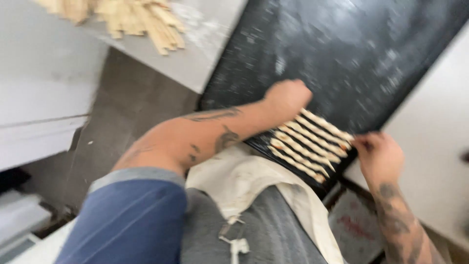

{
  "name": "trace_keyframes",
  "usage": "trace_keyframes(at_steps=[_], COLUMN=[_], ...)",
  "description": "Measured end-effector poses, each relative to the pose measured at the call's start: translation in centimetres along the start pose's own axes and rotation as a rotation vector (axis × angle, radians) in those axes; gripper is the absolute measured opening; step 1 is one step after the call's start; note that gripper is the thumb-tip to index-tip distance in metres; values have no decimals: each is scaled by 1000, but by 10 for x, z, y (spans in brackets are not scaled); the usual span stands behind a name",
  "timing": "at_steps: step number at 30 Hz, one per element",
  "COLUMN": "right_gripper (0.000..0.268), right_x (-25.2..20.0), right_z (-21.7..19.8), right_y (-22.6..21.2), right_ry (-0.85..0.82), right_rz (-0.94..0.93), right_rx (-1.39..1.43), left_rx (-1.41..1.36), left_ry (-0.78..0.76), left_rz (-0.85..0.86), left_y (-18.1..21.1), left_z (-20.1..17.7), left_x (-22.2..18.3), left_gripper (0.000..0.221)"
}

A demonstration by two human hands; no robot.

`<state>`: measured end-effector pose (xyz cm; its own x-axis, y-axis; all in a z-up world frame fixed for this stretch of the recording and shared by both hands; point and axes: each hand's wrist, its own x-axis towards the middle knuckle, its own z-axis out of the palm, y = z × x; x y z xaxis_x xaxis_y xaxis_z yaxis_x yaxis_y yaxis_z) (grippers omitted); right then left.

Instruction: Greasing a baking sheet and then twisting individual strips of dough and arranging them in neat rows for baking.

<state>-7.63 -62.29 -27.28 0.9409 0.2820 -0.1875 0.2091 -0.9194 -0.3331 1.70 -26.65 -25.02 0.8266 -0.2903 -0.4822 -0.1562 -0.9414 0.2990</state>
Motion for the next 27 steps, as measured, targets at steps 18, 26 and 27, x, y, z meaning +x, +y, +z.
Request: trace_keyframes(at_steps=[18,26,27], right_gripper=[34,25,25], right_x=[-77,-82,-78], right_z=[4,9,10], right_y=[-102,-265,-288], right_ry=[331,340,343], right_rz=[355,670,680], right_rx=[99,352,348], left_rx=[-453,56,54], left_ry=[120,458,454], left_rz=[-150,-471,-461], left_y=[-242,-398,-400], left_z=[-157,-150,-142], left_x=[-141,-89,-82], left_gripper=[52,56,56])
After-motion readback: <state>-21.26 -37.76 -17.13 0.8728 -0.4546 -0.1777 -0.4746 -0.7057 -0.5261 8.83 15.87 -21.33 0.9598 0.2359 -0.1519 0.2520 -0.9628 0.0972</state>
